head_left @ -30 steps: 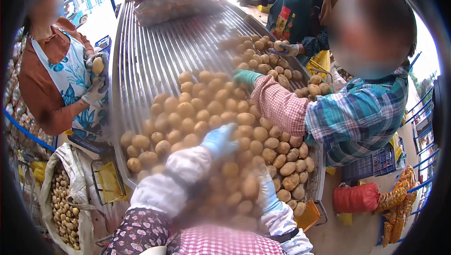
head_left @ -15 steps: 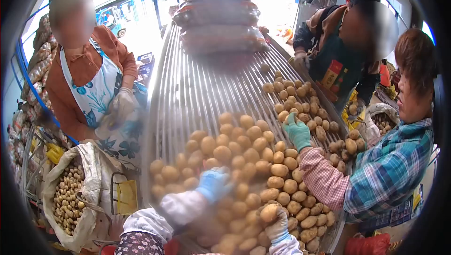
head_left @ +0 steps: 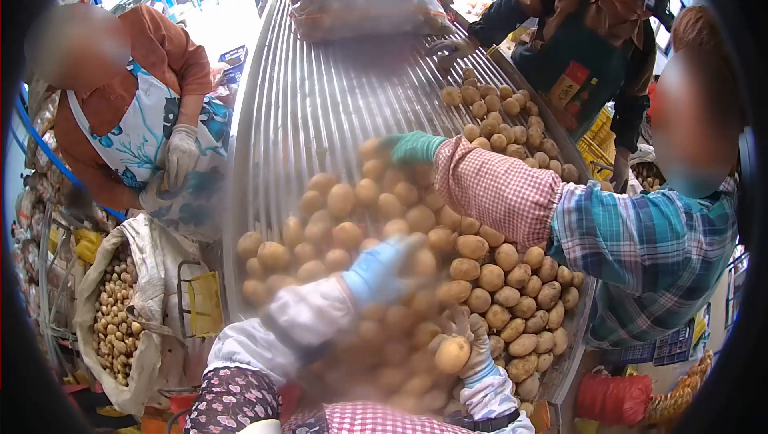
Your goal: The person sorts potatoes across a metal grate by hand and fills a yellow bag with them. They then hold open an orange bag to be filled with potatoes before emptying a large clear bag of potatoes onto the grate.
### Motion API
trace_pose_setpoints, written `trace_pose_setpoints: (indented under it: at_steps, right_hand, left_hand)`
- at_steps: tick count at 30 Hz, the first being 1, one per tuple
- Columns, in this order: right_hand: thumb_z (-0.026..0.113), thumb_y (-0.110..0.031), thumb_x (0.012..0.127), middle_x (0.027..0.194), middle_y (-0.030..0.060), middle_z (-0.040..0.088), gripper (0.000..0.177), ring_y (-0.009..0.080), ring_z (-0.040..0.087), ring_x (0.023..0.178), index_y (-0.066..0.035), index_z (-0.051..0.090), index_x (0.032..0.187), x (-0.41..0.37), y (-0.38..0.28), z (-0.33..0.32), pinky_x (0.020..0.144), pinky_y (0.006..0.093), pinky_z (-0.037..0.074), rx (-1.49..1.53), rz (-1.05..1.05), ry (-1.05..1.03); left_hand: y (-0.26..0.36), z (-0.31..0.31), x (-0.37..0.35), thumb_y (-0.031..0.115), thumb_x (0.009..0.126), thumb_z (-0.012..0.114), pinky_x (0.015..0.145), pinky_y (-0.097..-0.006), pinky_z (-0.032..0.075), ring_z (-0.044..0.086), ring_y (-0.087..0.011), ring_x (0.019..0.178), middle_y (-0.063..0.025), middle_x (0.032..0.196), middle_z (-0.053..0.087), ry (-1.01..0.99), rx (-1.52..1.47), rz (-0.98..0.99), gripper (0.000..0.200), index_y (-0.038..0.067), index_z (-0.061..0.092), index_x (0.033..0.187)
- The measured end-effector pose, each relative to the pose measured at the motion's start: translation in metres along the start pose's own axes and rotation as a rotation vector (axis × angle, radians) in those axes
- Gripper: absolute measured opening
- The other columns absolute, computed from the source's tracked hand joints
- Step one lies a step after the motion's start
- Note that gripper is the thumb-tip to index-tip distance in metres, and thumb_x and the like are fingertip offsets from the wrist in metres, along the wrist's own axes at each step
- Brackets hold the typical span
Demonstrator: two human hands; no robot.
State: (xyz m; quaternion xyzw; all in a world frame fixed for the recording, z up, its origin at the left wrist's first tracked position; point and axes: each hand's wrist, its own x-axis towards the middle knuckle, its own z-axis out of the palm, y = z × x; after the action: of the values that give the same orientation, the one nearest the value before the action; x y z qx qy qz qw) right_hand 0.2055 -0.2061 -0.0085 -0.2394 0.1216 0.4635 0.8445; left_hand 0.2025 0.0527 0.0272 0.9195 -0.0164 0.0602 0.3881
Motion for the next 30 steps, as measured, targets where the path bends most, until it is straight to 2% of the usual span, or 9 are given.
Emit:
trace_pose_setpoints:
  at_steps: [3,5,8,14,16,17,19,23,30]
  right_hand:
    - [0.065,-0.048,0.086,0.107,0.0119,0.064,0.058,0.0292,0.065,0.089,-0.007,0.053,0.125,0.002,-0.001,-0.008,0.072,0.0431,0.058,-0.113,0.034,0.055]
    - [0.063,-0.051,0.086,0.104,0.0121,0.065,0.057,0.0283,0.066,0.079,-0.008,0.055,0.122,-0.002,-0.001,-0.014,0.065,0.0417,0.058,-0.011,0.122,0.11]
    - [0.062,-0.057,0.085,0.103,0.0114,0.065,0.058,0.0287,0.066,0.078,-0.008,0.058,0.117,-0.012,-0.003,0.02,0.065,0.0426,0.058,-0.025,0.152,0.048]
    - [0.065,-0.053,0.085,0.109,0.0072,0.06,0.062,0.0243,0.06,0.091,-0.009,0.052,0.126,-0.018,-0.022,0.052,0.074,0.0388,0.054,-0.109,0.126,0.113]
    - [0.065,-0.053,0.084,0.098,0.0043,0.06,0.061,0.0199,0.06,0.075,-0.013,0.052,0.127,-0.043,-0.051,0.134,0.058,0.035,0.055,-0.069,0.262,0.118]
    - [0.066,-0.052,0.083,0.095,0.0035,0.061,0.059,0.0192,0.061,0.07,-0.014,0.053,0.127,-0.048,-0.059,0.151,0.053,0.0348,0.055,-0.007,0.323,0.103]
    - [0.066,-0.046,0.085,0.106,0.0086,0.062,0.053,0.0247,0.063,0.087,-0.01,0.055,0.123,-0.037,-0.039,0.091,0.07,0.0407,0.056,-0.028,0.256,0.117]
    - [0.063,-0.059,0.082,0.109,0.0097,0.062,0.063,0.0269,0.063,0.088,-0.01,0.056,0.121,-0.025,-0.022,0.052,0.07,0.0416,0.057,-0.2,0.137,0.236]
    - [0.052,-0.064,0.087,0.117,0.0096,0.061,0.066,0.0266,0.061,0.103,-0.009,0.056,0.123,-0.027,-0.006,0.075,0.089,0.0424,0.053,-0.105,-0.222,0.166]
  left_hand:
    - [0.007,0.005,-0.006,0.023,0.08,0.071,0.102,-0.0469,0.04,0.05,-0.0406,0.119,-0.0229,0.127,0.054,0.052,-0.015,0.328,0.06,0.005,0.049,0.133]
    - [-0.046,0.001,0.015,0.027,0.082,0.065,0.104,-0.0482,0.037,0.047,-0.0401,0.123,-0.0231,0.13,0.052,0.43,0.201,0.015,0.056,0.005,0.05,0.131]
    - [-0.099,-0.045,0.03,0.038,0.079,0.063,0.104,-0.0482,0.033,0.049,-0.0357,0.121,-0.0195,0.131,0.052,0.23,0.626,-0.532,0.066,0.008,0.048,0.136]
    - [-0.11,-0.061,0.065,0.046,0.072,0.07,0.096,-0.0446,0.04,0.057,-0.0326,0.11,-0.0152,0.112,0.063,-0.026,0.849,-0.614,0.069,0.015,0.052,0.131]
    - [-0.105,-0.064,0.068,0.046,0.071,0.071,0.094,-0.0456,0.042,0.058,-0.0333,0.109,-0.0155,0.112,0.063,-0.043,0.725,-0.623,0.068,0.015,0.053,0.129]
    - [-0.1,-0.062,0.056,0.043,0.074,0.069,0.09,-0.0458,0.047,0.059,-0.0346,0.108,-0.0165,0.114,0.063,0.139,0.542,-0.519,0.066,0.014,0.052,0.131]
    - [-0.083,-0.048,0.038,0.033,0.086,0.063,0.078,-0.0359,0.052,0.063,-0.0267,0.099,-0.0136,0.116,0.062,0.457,-0.772,-0.38,0.051,0.011,0.052,0.13]
    - [-0.023,-0.037,-0.018,0.038,0.082,0.064,0.085,-0.0428,0.052,0.061,-0.0298,0.105,-0.0155,0.12,0.062,0.136,-1.967,-0.221,0.061,0.006,0.05,0.132]
    - [0.079,0.032,-0.059,0.051,0.082,0.062,0.103,-0.0483,0.039,0.053,-0.0341,0.115,-0.0155,0.124,0.058,0.128,-2.26,-0.416,0.063,0.007,0.055,0.127]
